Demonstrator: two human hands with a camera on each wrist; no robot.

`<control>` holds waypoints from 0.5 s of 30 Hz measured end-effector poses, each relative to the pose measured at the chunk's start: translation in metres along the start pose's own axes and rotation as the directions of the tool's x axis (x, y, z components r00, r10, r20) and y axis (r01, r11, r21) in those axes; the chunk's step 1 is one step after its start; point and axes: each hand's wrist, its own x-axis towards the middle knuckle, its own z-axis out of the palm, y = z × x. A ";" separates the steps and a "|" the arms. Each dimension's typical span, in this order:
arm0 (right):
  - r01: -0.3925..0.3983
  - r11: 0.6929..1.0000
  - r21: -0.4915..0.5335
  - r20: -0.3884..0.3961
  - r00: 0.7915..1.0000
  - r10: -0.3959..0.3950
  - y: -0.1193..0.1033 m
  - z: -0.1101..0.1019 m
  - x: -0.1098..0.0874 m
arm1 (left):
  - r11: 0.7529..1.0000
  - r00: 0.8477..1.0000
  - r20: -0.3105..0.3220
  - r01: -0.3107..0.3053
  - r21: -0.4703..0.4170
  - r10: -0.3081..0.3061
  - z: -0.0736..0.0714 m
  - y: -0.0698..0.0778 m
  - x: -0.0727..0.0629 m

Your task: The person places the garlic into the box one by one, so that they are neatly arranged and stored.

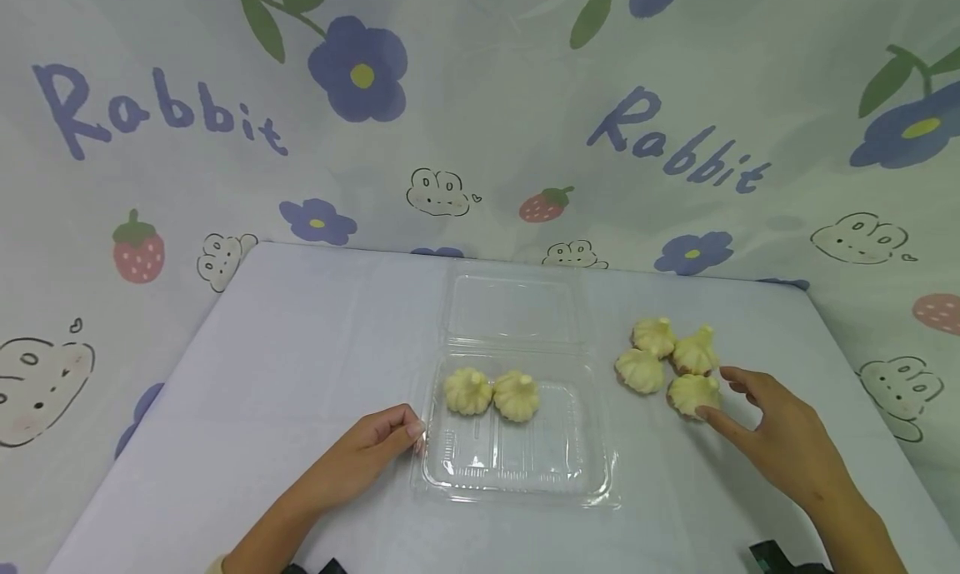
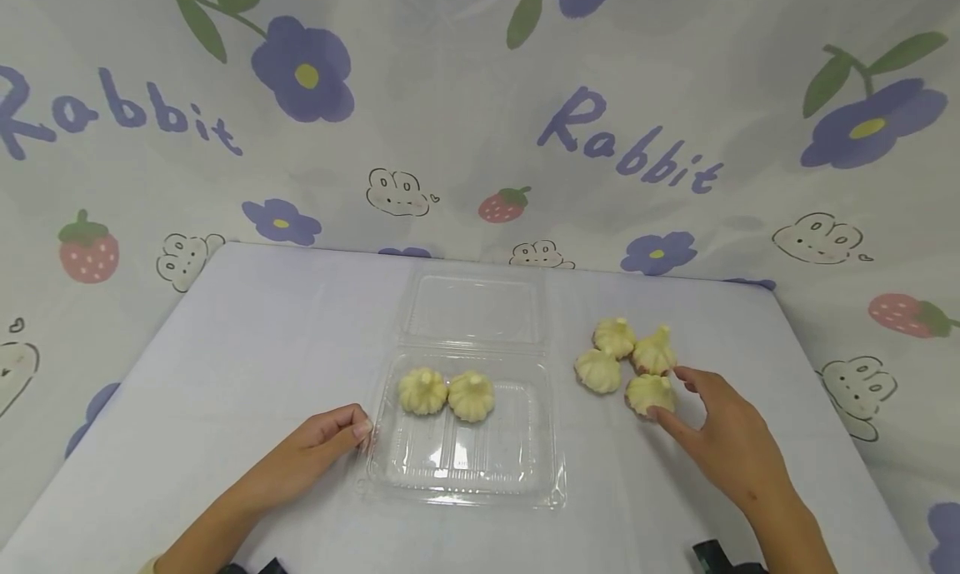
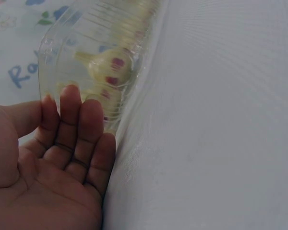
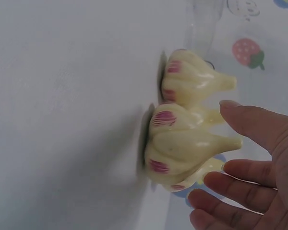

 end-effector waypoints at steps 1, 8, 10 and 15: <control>-0.002 1.000 0.004 0.005 1.000 0.002 0.001 0.001 0.000 | 1.000 1.000 -0.001 0.003 -0.001 -0.003 0.000 0.000 0.000; 0.018 1.000 0.012 0.019 1.000 -0.019 0.009 0.007 0.001 | 1.000 1.000 0.004 0.002 -0.004 -0.002 0.000 0.000 0.000; 0.027 0.999 0.016 0.018 0.999 -0.028 0.011 0.009 0.001 | 1.000 1.000 0.003 -0.005 -0.006 0.005 0.000 0.000 0.000; 0.030 0.999 0.024 0.030 0.999 -0.031 0.013 0.012 0.002 | 1.000 1.000 0.005 -0.018 -0.005 0.018 0.000 0.000 -0.001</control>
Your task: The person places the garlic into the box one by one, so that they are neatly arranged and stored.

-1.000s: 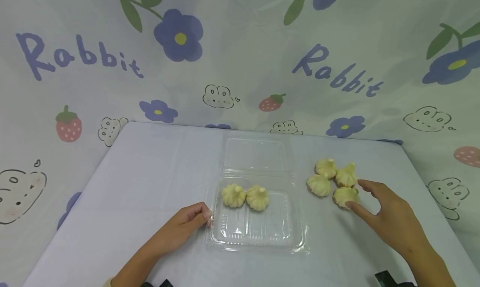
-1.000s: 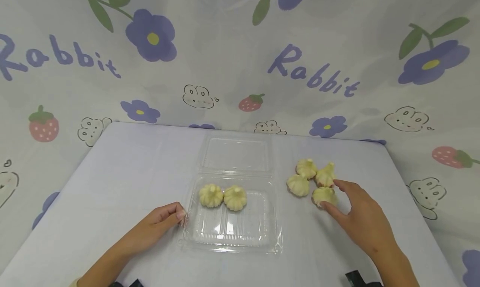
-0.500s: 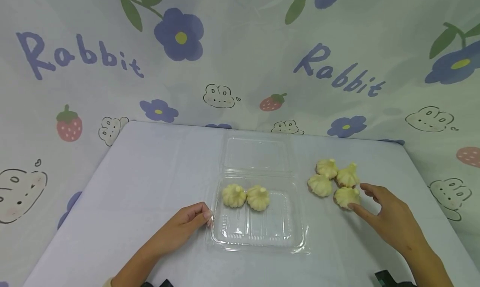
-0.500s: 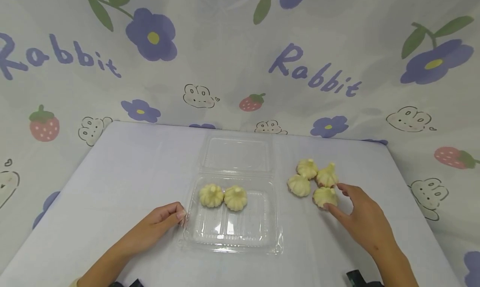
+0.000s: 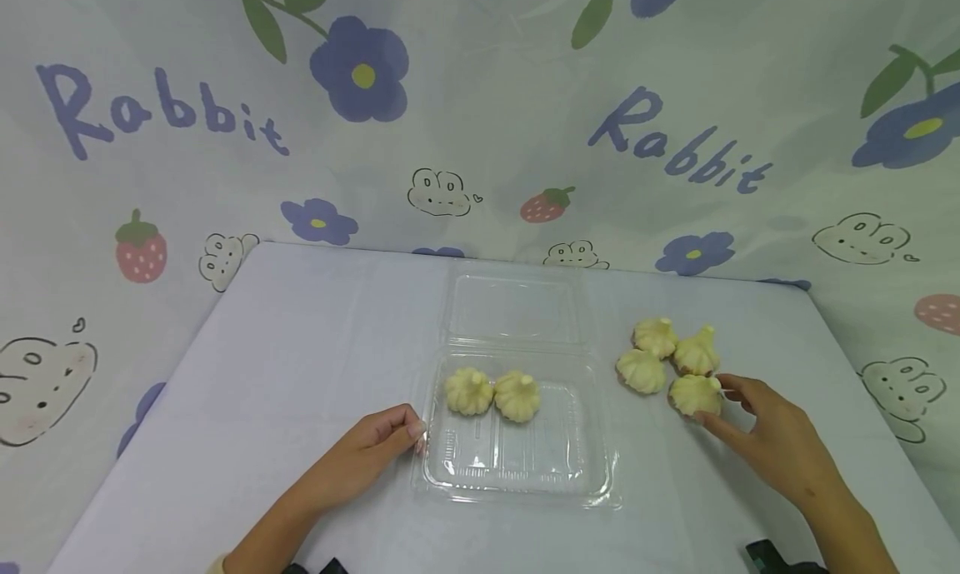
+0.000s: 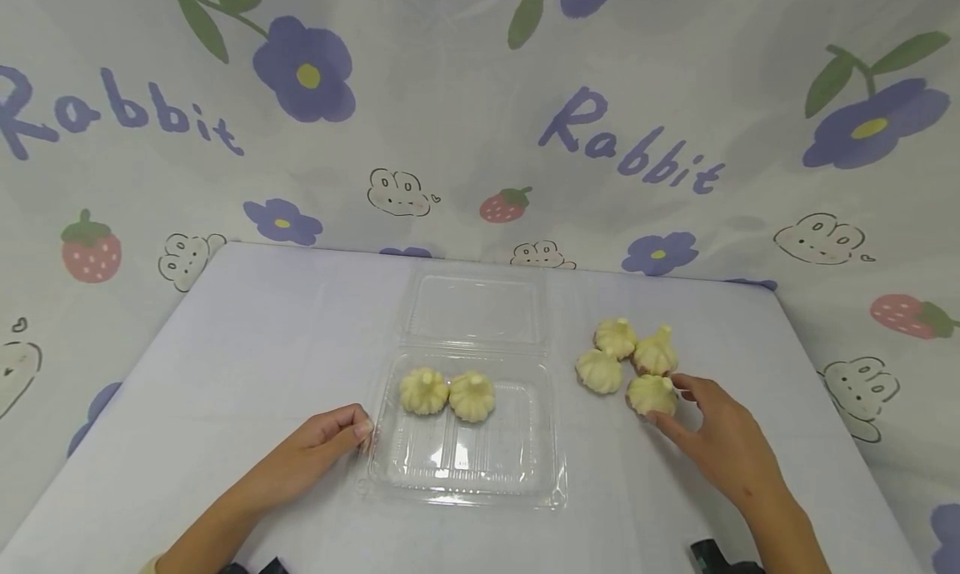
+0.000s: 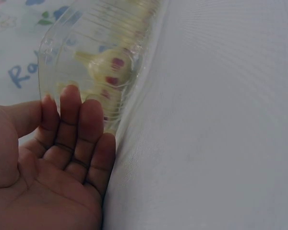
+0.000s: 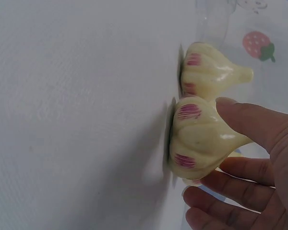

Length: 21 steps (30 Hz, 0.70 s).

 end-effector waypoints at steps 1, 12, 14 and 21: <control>-0.001 1.000 0.001 0.004 1.000 0.001 0.000 0.001 0.000 | 1.000 1.000 0.002 -0.001 0.000 0.001 0.000 0.000 0.000; -0.034 0.999 0.013 0.056 0.998 0.034 0.005 0.005 0.000 | 0.999 0.999 -0.003 0.043 0.006 -0.043 0.001 -0.001 0.000; -0.035 0.999 0.016 0.051 0.998 0.034 0.005 0.005 -0.001 | 0.999 0.999 -0.005 0.046 0.005 -0.046 0.001 0.000 0.000; -0.038 0.999 0.018 0.028 0.999 0.038 0.006 0.008 0.000 | 0.999 1.000 -0.003 0.030 0.013 -0.030 0.001 0.004 0.000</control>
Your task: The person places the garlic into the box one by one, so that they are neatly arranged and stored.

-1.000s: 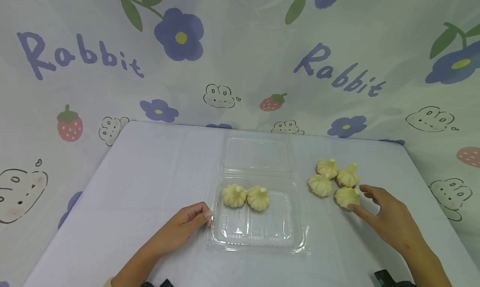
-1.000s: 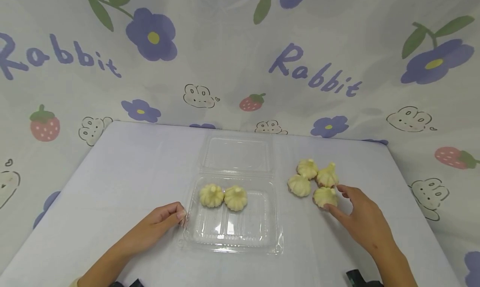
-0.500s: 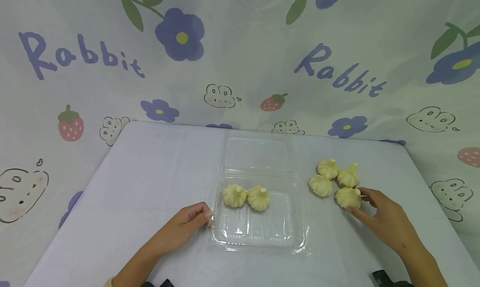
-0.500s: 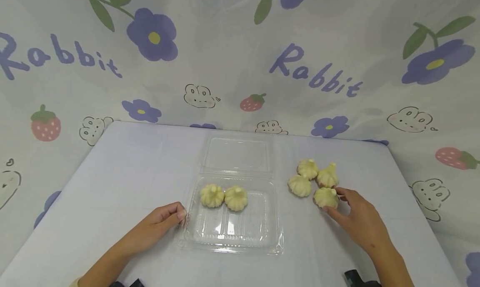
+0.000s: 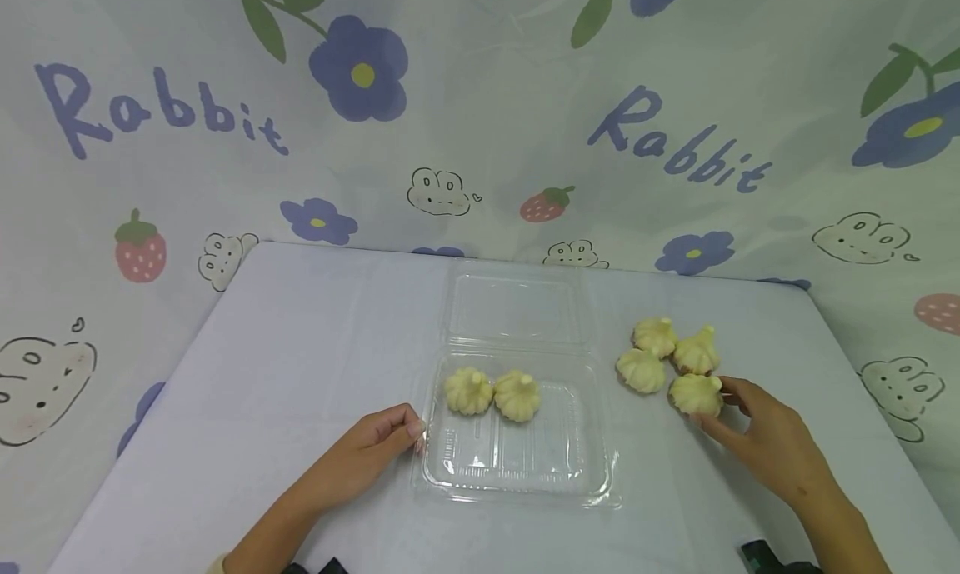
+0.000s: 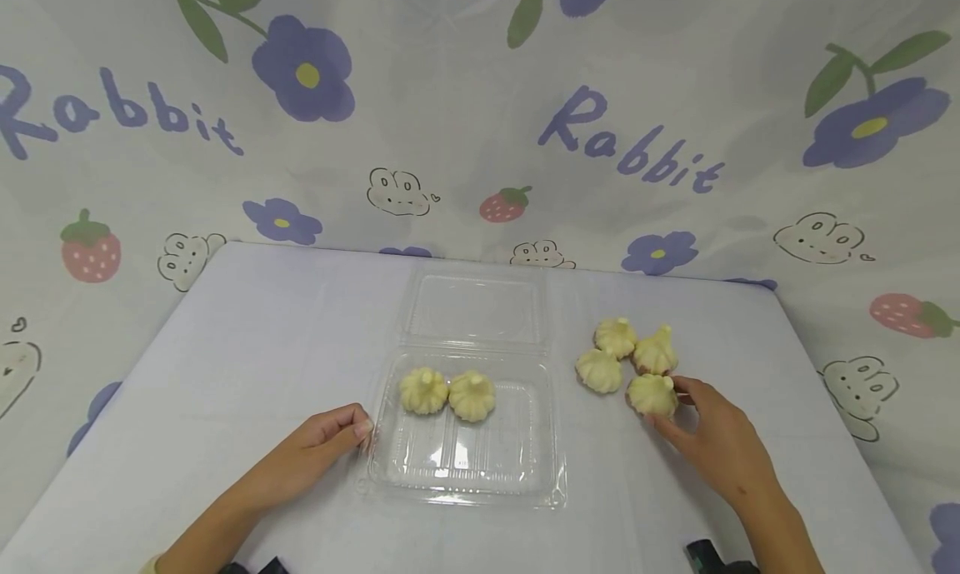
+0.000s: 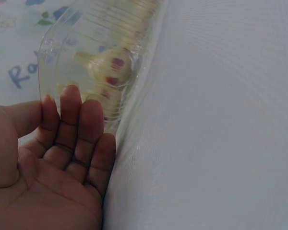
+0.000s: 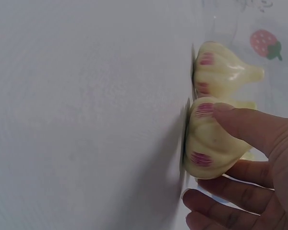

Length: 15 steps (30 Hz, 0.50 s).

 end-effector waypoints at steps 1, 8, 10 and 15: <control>-0.003 1.000 0.000 0.000 1.000 0.003 0.000 0.000 0.000 | 1.000 1.000 -0.001 0.003 -0.001 -0.003 0.000 0.000 0.000; -0.014 1.000 0.010 0.011 1.000 0.014 -0.001 0.000 0.001 | 1.000 1.000 -0.008 0.007 0.003 -0.007 0.000 -0.001 0.000; -0.018 1.000 0.015 0.013 1.000 0.017 -0.001 0.000 0.000 | 1.000 1.000 -0.007 0.014 0.000 -0.014 0.000 -0.002 0.000; -0.030 0.999 0.016 0.032 0.999 0.030 -0.001 0.000 0.000 | 1.000 1.000 -0.003 0.028 -0.002 -0.028 0.000 -0.002 0.000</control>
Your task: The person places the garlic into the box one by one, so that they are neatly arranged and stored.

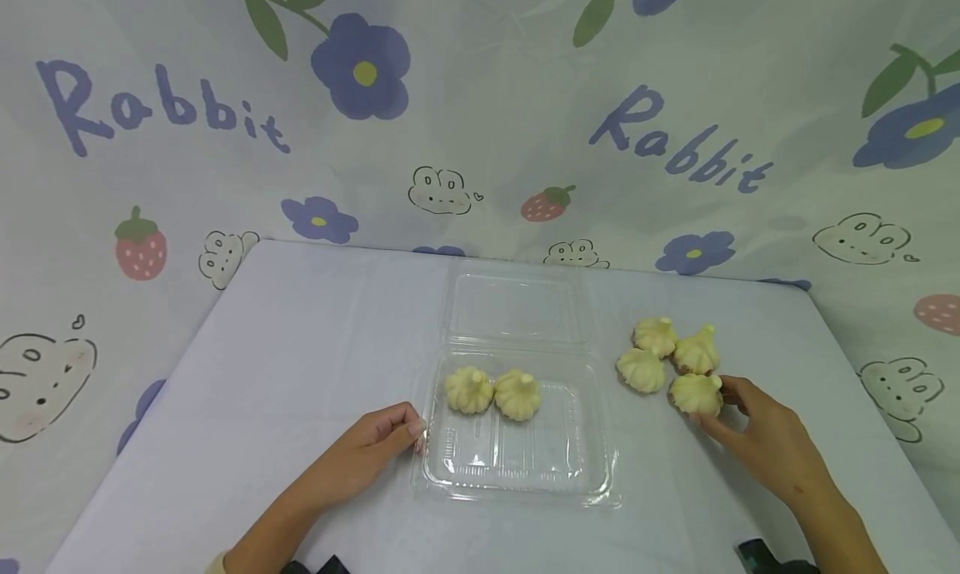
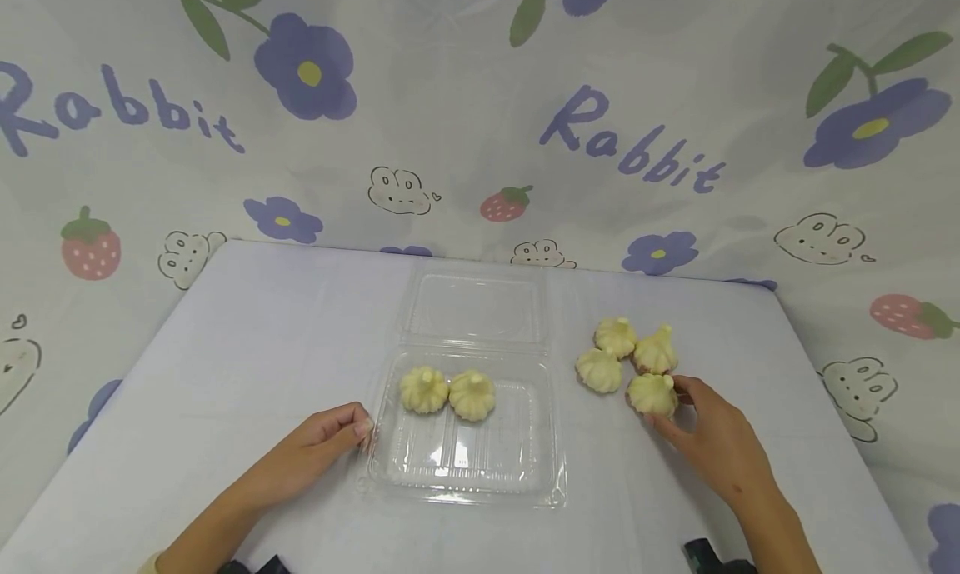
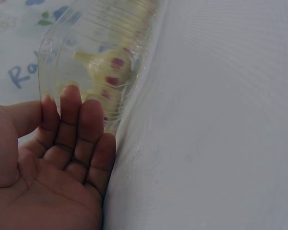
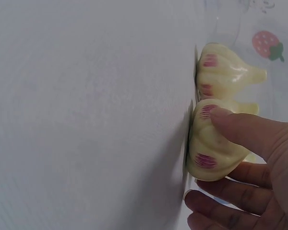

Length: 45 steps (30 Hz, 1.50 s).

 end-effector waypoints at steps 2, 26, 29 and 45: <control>-0.004 1.000 -0.001 0.011 1.000 0.004 0.001 0.000 0.000 | 1.000 1.000 0.000 0.000 0.004 0.000 0.000 0.000 0.000; -0.023 1.000 -0.011 0.015 1.000 0.023 0.000 0.001 -0.001 | 1.000 1.000 -0.005 -0.017 0.000 0.017 0.000 0.004 0.000; -0.019 1.000 -0.009 0.005 1.000 0.019 0.000 0.001 -0.002 | 1.000 1.000 -0.001 -0.021 -0.006 0.021 0.000 0.004 0.000; -0.008 1.000 0.002 -0.018 1.000 0.008 0.000 0.002 -0.003 | 1.000 1.000 -0.005 0.002 0.004 -0.002 -0.001 0.000 0.000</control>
